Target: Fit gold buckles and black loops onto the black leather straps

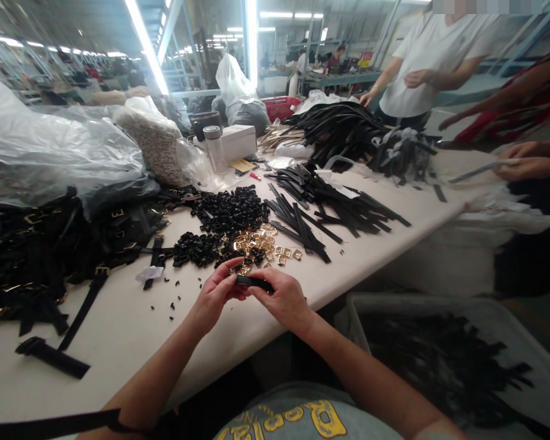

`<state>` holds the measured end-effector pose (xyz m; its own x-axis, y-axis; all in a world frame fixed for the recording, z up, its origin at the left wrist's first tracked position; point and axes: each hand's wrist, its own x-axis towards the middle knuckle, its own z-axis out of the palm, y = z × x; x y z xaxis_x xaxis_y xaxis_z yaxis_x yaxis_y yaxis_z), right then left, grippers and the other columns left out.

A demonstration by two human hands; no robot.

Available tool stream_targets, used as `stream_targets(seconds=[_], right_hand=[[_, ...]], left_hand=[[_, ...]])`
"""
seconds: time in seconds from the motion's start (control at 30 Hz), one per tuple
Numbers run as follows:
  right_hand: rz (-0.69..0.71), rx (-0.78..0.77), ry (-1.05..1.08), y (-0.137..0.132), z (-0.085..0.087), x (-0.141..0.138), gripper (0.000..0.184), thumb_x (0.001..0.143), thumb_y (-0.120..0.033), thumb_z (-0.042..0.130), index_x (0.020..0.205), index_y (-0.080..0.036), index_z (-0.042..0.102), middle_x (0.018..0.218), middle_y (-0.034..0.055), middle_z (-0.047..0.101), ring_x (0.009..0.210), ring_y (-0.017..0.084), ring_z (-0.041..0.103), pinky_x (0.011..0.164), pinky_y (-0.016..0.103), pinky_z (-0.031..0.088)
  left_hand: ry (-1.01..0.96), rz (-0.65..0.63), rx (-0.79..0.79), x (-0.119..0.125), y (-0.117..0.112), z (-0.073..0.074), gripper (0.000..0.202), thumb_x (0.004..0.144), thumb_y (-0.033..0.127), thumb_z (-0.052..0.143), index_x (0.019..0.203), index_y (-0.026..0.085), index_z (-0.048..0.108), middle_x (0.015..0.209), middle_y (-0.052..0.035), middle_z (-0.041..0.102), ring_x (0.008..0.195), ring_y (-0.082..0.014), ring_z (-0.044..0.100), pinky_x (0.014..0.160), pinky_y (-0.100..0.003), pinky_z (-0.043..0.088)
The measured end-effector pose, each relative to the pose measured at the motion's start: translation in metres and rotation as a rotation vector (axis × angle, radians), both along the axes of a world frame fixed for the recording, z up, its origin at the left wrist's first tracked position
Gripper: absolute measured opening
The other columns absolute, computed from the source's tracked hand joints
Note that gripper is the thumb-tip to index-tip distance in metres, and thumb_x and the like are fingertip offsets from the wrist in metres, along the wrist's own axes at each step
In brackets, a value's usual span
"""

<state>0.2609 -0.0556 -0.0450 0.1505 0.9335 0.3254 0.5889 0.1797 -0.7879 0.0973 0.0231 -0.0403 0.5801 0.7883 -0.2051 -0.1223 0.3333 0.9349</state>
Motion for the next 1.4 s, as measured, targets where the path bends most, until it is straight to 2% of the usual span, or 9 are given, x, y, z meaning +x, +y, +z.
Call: stream_targets(seconds=[0.23, 0.5, 0.6, 0.77, 0.9, 1.03, 1.17, 1.27, 1.4], right_hand=[[0.05, -0.02, 0.13, 0.001, 0.0, 0.002, 0.005, 0.083, -0.023, 0.07, 0.088, -0.024, 0.072, 0.083, -0.0015, 0.072, 0.076, 0.014, 0.064, 0.071, 0.025, 0.046], [-0.006, -0.049, 0.009, -0.003, 0.002, 0.001, 0.003, 0.084, -0.023, 0.067, 0.082, -0.021, 0.069, 0.078, -0.0005, 0.07, 0.071, 0.014, 0.063, 0.068, 0.024, 0.044], [-0.018, -0.083, -0.016, -0.005, 0.005, -0.002, 0.004, 0.084, -0.023, 0.066, 0.081, -0.022, 0.069, 0.079, -0.0003, 0.071, 0.072, 0.014, 0.063, 0.068, 0.024, 0.044], [-0.032, -0.107, -0.014, -0.009, 0.01, 0.006, 0.004, 0.083, -0.024, 0.066, 0.08, -0.022, 0.069, 0.077, -0.0003, 0.07, 0.072, 0.015, 0.063, 0.067, 0.024, 0.044], [-0.11, -0.104, -0.022, -0.017, 0.017, 0.022, 0.003, 0.082, -0.024, 0.068, 0.08, -0.022, 0.068, 0.075, -0.0004, 0.069, 0.072, 0.015, 0.062, 0.067, 0.025, 0.043], [-0.046, -0.131, -0.051, -0.027, 0.021, 0.021, 0.003, 0.083, -0.023, 0.066, 0.081, -0.022, 0.068, 0.076, -0.0005, 0.069, 0.071, 0.015, 0.062, 0.067, 0.025, 0.044], [-0.034, -0.122, -0.084, -0.03, 0.017, 0.01, 0.007, 0.084, -0.023, 0.065, 0.091, -0.023, 0.067, 0.084, 0.0008, 0.07, 0.077, 0.017, 0.065, 0.071, 0.026, 0.046], [-0.026, -0.046, -0.125, -0.027, 0.011, 0.005, 0.016, 0.086, -0.028, 0.064, 0.101, -0.024, 0.066, 0.093, 0.0038, 0.071, 0.084, 0.019, 0.066, 0.075, 0.028, 0.048], [-0.017, 0.033, -0.247, -0.021, 0.005, 0.001, 0.012, 0.092, -0.029, 0.057, 0.095, -0.022, 0.067, 0.088, 0.0047, 0.07, 0.08, 0.018, 0.066, 0.072, 0.027, 0.046]], left_hand=[[0.064, -0.004, 0.21, -0.003, -0.001, -0.003, 0.048, 0.086, 0.034, 0.06, 0.131, 0.019, 0.054, 0.085, -0.003, 0.068, 0.072, -0.0152, 0.064, 0.073, -0.031, 0.053], [0.335, -0.024, 0.867, -0.003, -0.002, 0.003, 0.012, 0.079, 0.028, 0.07, 0.088, 0.025, 0.077, 0.096, -0.0082, 0.071, 0.089, -0.0221, 0.065, 0.082, -0.035, 0.051], [0.354, -0.014, 0.942, -0.001, -0.002, 0.006, 0.009, 0.08, 0.029, 0.069, 0.085, 0.028, 0.077, 0.094, -0.0085, 0.072, 0.088, -0.0237, 0.065, 0.083, -0.038, 0.051], [0.297, 0.017, 0.963, -0.008, -0.007, 0.01, 0.008, 0.078, 0.033, 0.07, 0.073, 0.027, 0.074, 0.083, -0.0084, 0.072, 0.089, -0.0265, 0.062, 0.089, -0.043, 0.047], [0.23, 0.094, 0.878, -0.017, -0.006, 0.009, 0.027, 0.08, 0.046, 0.063, 0.066, 0.023, 0.068, 0.075, -0.0086, 0.068, 0.078, -0.0251, 0.06, 0.08, -0.039, 0.048], [0.343, -0.099, 0.522, -0.009, -0.003, 0.005, 0.029, 0.08, 0.046, 0.064, 0.073, 0.018, 0.07, 0.066, -0.0051, 0.065, 0.063, -0.0178, 0.056, 0.062, -0.029, 0.045], [0.261, -0.213, 0.279, 0.002, -0.006, 0.003, 0.034, 0.078, 0.047, 0.066, 0.064, 0.016, 0.067, 0.06, -0.0043, 0.063, 0.058, -0.0149, 0.055, 0.061, -0.027, 0.045], [0.216, -0.23, 0.221, 0.005, -0.008, 0.001, 0.032, 0.077, 0.046, 0.067, 0.065, 0.016, 0.067, 0.061, -0.0046, 0.064, 0.059, -0.015, 0.056, 0.062, -0.028, 0.046], [0.212, -0.241, 0.291, 0.003, -0.007, -0.003, 0.032, 0.081, 0.046, 0.064, 0.069, 0.016, 0.068, 0.066, -0.0051, 0.065, 0.063, -0.0162, 0.057, 0.064, -0.028, 0.045]])
